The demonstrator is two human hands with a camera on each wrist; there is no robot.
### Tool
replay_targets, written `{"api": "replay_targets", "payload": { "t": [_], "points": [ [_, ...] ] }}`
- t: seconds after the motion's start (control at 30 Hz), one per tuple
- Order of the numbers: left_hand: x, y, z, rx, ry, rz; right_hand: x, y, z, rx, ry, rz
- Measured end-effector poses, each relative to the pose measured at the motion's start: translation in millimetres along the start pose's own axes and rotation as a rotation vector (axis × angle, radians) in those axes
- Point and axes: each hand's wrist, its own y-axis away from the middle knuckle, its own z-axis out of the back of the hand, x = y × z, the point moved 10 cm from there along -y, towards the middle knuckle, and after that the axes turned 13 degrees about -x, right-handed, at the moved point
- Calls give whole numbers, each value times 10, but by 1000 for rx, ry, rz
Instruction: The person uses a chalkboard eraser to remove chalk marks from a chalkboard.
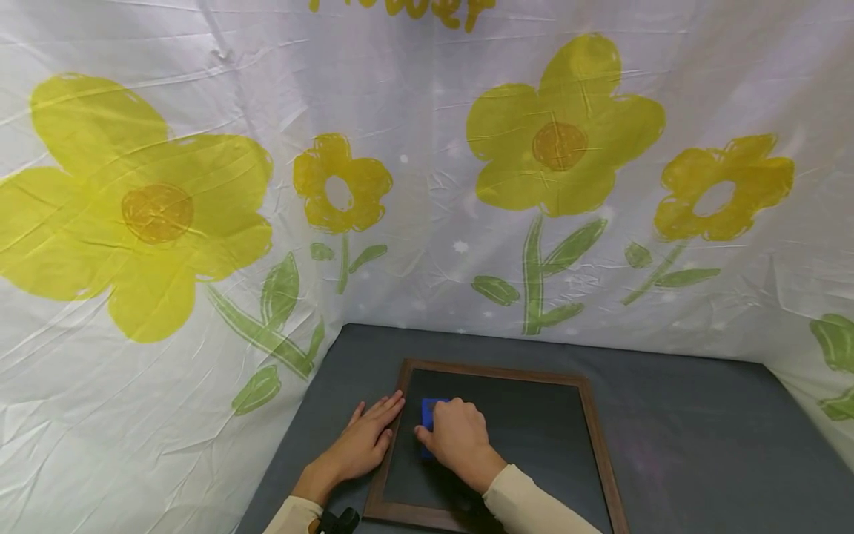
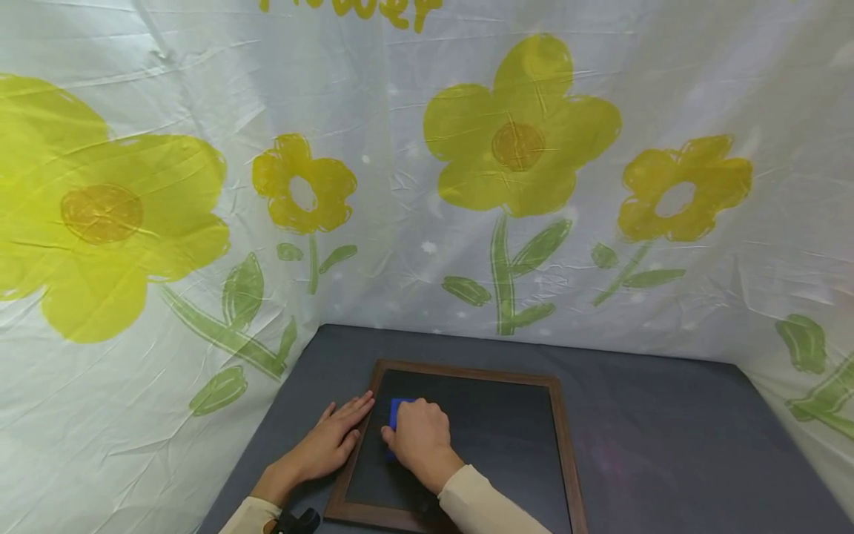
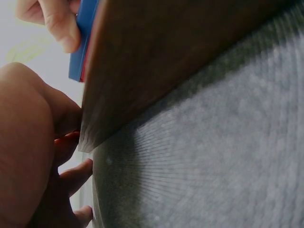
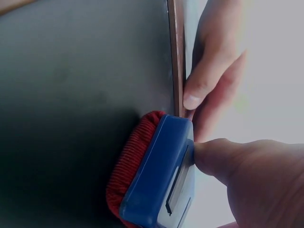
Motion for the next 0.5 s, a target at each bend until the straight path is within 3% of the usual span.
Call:
{"api": "replay_targets", "payload": {
  "t": [0.5],
  "points": [
    [2, -9, -6, -11, 5, -11, -456, 127, 118, -1, 14, -88]
  ]
}}
